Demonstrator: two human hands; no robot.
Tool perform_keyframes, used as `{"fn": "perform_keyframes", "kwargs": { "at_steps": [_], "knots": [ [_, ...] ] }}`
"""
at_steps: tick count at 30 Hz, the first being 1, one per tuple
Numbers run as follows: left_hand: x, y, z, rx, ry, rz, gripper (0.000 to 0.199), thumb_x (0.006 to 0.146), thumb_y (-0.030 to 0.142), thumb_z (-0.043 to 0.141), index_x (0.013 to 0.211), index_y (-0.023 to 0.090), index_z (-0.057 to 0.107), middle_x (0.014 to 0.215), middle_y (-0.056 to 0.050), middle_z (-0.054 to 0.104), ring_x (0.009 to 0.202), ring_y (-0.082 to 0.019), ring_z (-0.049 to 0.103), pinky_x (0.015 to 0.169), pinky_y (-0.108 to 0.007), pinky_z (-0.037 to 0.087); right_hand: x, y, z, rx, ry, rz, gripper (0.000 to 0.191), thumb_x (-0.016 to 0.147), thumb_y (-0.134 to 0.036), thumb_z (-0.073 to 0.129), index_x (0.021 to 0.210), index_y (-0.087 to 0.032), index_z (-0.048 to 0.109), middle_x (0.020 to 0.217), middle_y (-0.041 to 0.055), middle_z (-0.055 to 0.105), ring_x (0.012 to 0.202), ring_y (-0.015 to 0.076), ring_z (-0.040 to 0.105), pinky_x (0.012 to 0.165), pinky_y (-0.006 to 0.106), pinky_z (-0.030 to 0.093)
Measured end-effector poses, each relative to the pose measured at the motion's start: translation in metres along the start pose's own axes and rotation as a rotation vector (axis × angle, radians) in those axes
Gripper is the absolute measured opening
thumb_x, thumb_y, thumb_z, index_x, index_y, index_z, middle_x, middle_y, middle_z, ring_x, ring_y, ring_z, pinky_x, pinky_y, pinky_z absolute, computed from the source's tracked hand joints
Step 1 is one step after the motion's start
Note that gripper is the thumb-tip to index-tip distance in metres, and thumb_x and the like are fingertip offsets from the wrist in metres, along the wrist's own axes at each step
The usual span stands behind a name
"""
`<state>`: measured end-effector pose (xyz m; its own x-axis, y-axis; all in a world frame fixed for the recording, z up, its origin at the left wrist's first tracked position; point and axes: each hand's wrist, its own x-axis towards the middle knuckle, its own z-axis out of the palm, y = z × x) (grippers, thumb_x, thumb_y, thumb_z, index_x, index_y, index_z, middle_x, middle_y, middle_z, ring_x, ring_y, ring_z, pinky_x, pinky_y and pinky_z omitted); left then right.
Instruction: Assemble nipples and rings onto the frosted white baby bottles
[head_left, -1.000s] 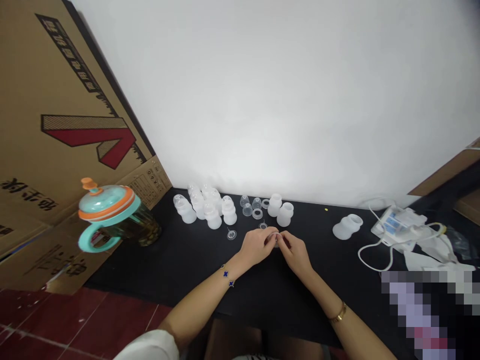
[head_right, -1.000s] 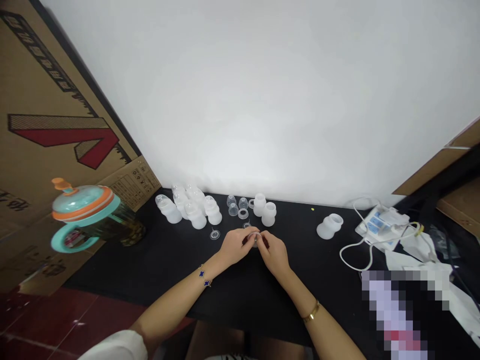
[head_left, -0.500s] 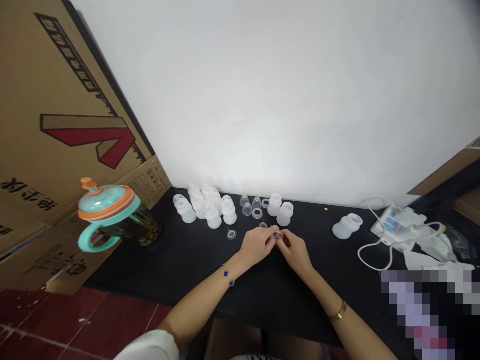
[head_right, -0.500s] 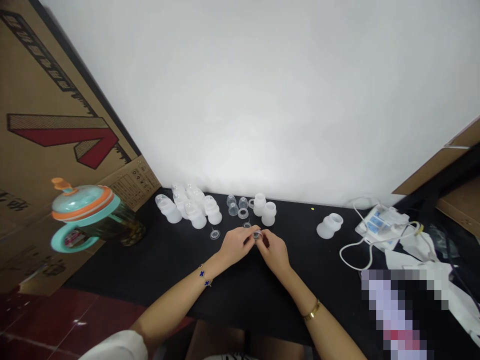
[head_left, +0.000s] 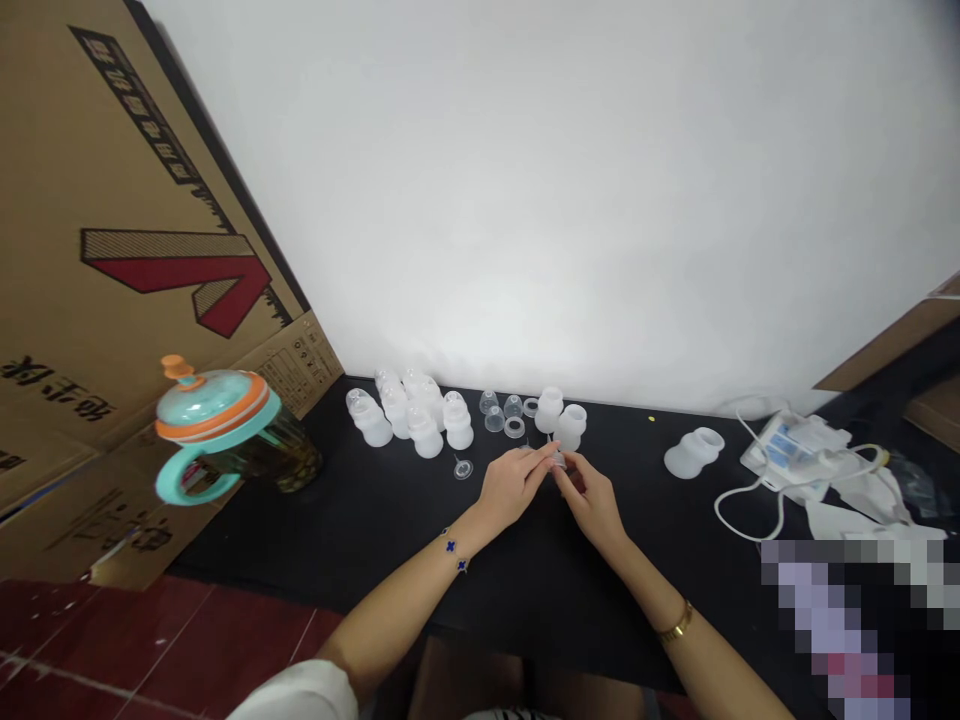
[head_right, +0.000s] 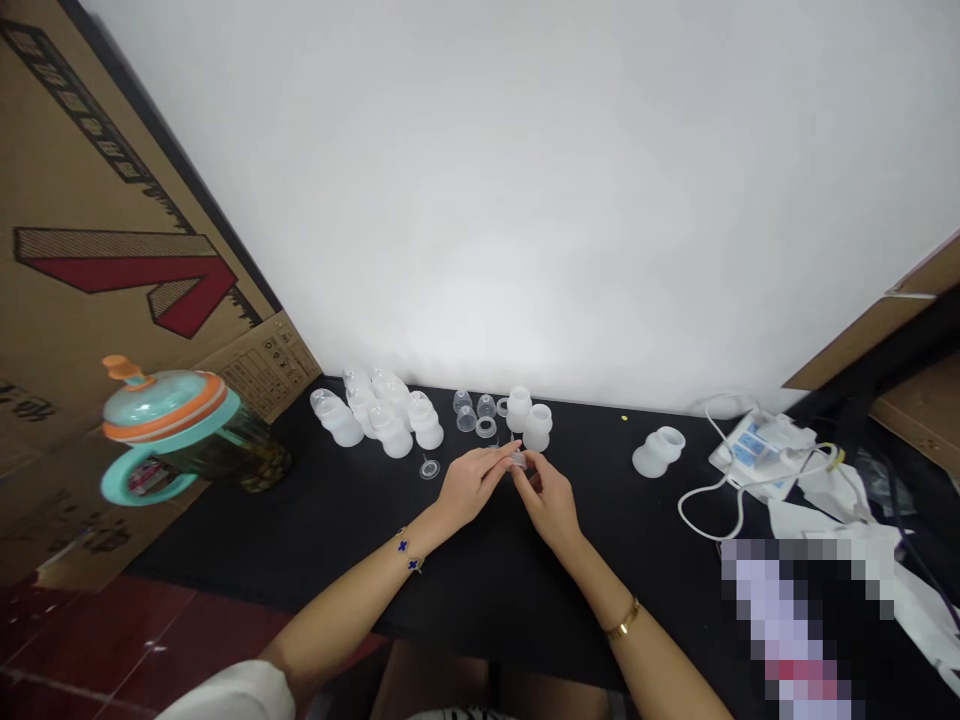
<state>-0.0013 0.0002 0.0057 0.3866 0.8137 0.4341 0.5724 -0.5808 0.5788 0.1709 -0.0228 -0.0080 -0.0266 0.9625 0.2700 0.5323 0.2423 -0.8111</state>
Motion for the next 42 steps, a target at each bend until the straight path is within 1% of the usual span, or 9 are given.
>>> {"fn": "perform_keyframes", "kwargs": {
  "at_steps": [3,6,8,14,19,27,33,38,42],
  "knots": [
    [0.0018,0.0001,-0.001,-0.097,0.001,-0.049,0.042,0.102,0.04,0.045,0.143,0.031,0.05,0.116,-0.001,0.073,0.101,-0.019,0.067,0.089,-0.033,0.056,0.0002,0.002,0.0007,0.0,0.034,0.013,0.043,0.094,-0.05,0.054,0.121,-0.018,0.062,0.094,0.0066,0.071,0.059,0.0161,0.062,0.056,0.027,0.048],
    [0.0031,0.0013,-0.001,-0.192,0.003,-0.123,0.055,0.097,0.041,0.057,0.149,0.032,0.041,0.119,-0.001,0.071,0.1,-0.018,0.067,0.078,-0.029,0.058,0.0004,0.0048,0.0017,-0.024,0.039,0.017,0.046,0.092,-0.046,0.055,0.128,-0.017,0.06,0.085,0.0049,0.071,0.06,0.0173,0.063,0.058,0.028,0.05],
    [0.0032,0.0019,-0.0003,-0.21,0.006,-0.138,0.06,0.094,0.04,0.062,0.148,0.032,0.039,0.123,-0.001,0.069,0.102,-0.019,0.066,0.076,-0.029,0.058,0.0006,0.0061,0.0024,-0.029,0.038,0.009,0.047,0.09,-0.042,0.055,0.129,-0.017,0.059,0.078,0.003,0.069,0.06,0.0177,0.063,0.059,0.029,0.05],
    [0.001,0.0008,0.0037,-0.165,0.003,-0.096,0.053,0.092,0.034,0.064,0.142,0.032,0.046,0.126,0.001,0.068,0.103,-0.017,0.065,0.081,-0.029,0.057,0.001,0.0062,0.0038,-0.022,0.039,0.012,0.048,0.084,-0.032,0.056,0.13,-0.018,0.058,0.079,0.0025,0.069,0.059,0.0173,0.062,0.061,0.03,0.053],
    [-0.0008,0.0,0.0051,-0.089,-0.01,-0.078,0.046,0.096,0.035,0.058,0.141,0.03,0.048,0.13,-0.003,0.065,0.112,-0.021,0.063,0.087,-0.032,0.056,0.0009,0.0036,0.002,-0.01,0.093,-0.023,0.044,0.084,-0.03,0.056,0.126,-0.019,0.059,0.088,0.0041,0.071,0.061,0.0167,0.063,0.06,0.03,0.054],
    [0.0001,0.0025,0.0031,-0.129,0.023,-0.114,0.042,0.093,0.043,0.06,0.132,0.026,0.056,0.112,-0.003,0.069,0.1,-0.02,0.065,0.076,-0.029,0.057,0.0001,0.0034,0.0019,0.001,0.095,-0.068,0.041,0.087,-0.031,0.057,0.126,-0.02,0.06,0.089,0.0042,0.071,0.06,0.0159,0.063,0.058,0.03,0.054],
    [-0.0002,0.0021,0.0035,-0.16,0.06,-0.109,0.04,0.093,0.041,0.061,0.13,0.025,0.058,0.116,-0.004,0.068,0.105,-0.021,0.065,0.079,-0.03,0.058,0.0003,0.0026,0.0021,-0.021,0.07,-0.051,0.043,0.087,-0.034,0.058,0.127,-0.02,0.06,0.088,0.0037,0.071,0.06,0.0163,0.063,0.059,0.03,0.054],
    [0.0005,0.0028,0.0039,-0.127,0.083,-0.088,0.038,0.09,0.035,0.064,0.126,0.024,0.06,0.121,-0.004,0.068,0.11,-0.022,0.064,0.085,-0.034,0.058,-0.0002,0.0063,0.0041,-0.079,0.063,-0.061,0.049,0.085,-0.032,0.061,0.132,-0.021,0.056,0.099,0.0053,0.071,0.061,0.0155,0.063,0.06,0.03,0.055],
    [0.0009,0.004,0.0035,-0.09,0.078,-0.06,0.031,0.089,0.032,0.066,0.119,0.025,0.063,0.118,-0.003,0.07,0.111,-0.022,0.063,0.091,-0.036,0.056,-0.0007,0.0086,0.0045,-0.119,0.034,-0.092,0.05,0.086,-0.028,0.059,0.135,-0.024,0.054,0.113,0.0065,0.068,0.064,0.0151,0.064,0.06,0.03,0.055]
  ]
}}
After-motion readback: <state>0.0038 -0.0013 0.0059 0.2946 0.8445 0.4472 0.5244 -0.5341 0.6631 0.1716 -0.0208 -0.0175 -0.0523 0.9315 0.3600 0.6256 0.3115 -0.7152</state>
